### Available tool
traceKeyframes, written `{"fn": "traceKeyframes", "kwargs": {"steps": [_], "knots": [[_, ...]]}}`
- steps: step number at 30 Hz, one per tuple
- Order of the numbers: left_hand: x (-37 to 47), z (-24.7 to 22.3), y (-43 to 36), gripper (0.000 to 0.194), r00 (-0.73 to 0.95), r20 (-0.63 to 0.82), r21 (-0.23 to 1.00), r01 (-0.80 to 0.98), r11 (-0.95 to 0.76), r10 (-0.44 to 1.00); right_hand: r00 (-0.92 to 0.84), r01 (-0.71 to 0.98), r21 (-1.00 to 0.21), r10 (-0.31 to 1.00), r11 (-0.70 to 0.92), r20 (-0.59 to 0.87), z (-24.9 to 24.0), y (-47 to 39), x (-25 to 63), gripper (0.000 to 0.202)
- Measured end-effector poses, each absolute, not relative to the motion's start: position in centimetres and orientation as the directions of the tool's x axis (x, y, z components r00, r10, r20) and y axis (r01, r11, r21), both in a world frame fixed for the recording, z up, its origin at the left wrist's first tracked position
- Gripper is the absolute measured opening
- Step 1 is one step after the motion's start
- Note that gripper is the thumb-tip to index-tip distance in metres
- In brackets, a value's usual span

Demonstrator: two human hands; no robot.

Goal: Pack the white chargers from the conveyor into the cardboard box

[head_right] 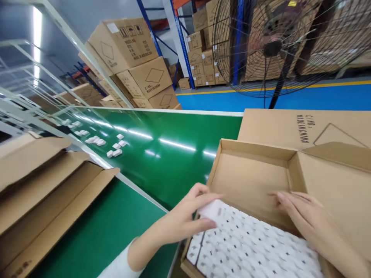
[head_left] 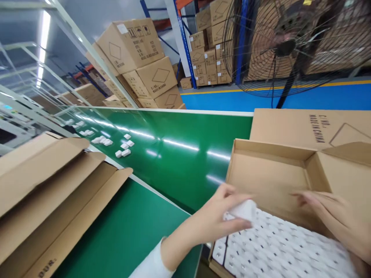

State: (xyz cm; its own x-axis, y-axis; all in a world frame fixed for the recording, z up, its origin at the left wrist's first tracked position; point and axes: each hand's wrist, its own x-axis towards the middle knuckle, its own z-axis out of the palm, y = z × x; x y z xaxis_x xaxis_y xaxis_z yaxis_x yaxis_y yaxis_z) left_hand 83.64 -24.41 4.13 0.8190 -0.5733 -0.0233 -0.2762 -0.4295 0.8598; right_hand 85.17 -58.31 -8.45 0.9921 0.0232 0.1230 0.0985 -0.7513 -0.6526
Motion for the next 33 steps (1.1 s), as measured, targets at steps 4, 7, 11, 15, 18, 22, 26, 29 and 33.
{"fn": "traceKeyframes", "kwargs": {"steps": [4,7,11,15,18,22,26,29,33], "knots": [[87.0,3.1,-32.9,0.039,0.694,0.003,0.704,-0.513,-0.491,-0.72,0.997,0.014,-0.848,-0.059,-0.53,0.053,-5.6,-57.4,84.3,0.038],[88.7,1.6,-38.4,0.031,0.616,-0.059,0.547,-0.638,-0.542,-0.785,0.981,-0.042,-0.918,-0.191,-0.394,0.037,-4.7,-57.1,83.9,0.04],[88.5,0.1,-42.7,0.046,0.5,-0.189,0.606,-0.618,-0.501,-0.845,0.938,-0.094,-0.928,-0.345,-0.359,0.039,-4.1,-56.8,83.8,0.033],[88.0,-0.1,-43.2,0.06,0.398,-0.39,0.721,-0.428,-0.544,-0.83,0.935,-0.097,-0.942,-0.354,-0.323,0.025,-3.9,-56.5,83.9,0.034],[88.1,0.6,-40.8,0.069,0.435,-0.32,0.793,-0.364,-0.489,-0.842,0.949,-0.096,-0.931,-0.316,-0.351,0.022,-3.9,-56.6,83.9,0.036],[88.2,1.4,-32.8,0.047,0.811,-0.028,0.848,-0.291,-0.444,-0.585,0.947,-0.117,-0.914,-0.32,-0.387,0.014,-4.4,-57.0,84.0,0.035],[88.8,0.7,-23.6,0.05,0.999,-0.025,0.97,0.033,-0.242,0.037,0.956,-0.117,-0.881,-0.292,-0.459,0.026,-5.3,-57.5,84.0,0.034],[88.9,-1.5,-21.2,0.057,0.97,-0.185,0.974,0.203,-0.104,0.158,0.963,-0.111,-0.858,-0.269,-0.502,0.033,-5.5,-57.6,84.0,0.032],[87.3,-4.9,-24.7,0.06,0.938,-0.339,0.921,0.316,-0.227,-0.069,0.958,-0.085,-0.763,-0.264,-0.64,0.115,-5.6,-57.8,84.1,0.033]]}}
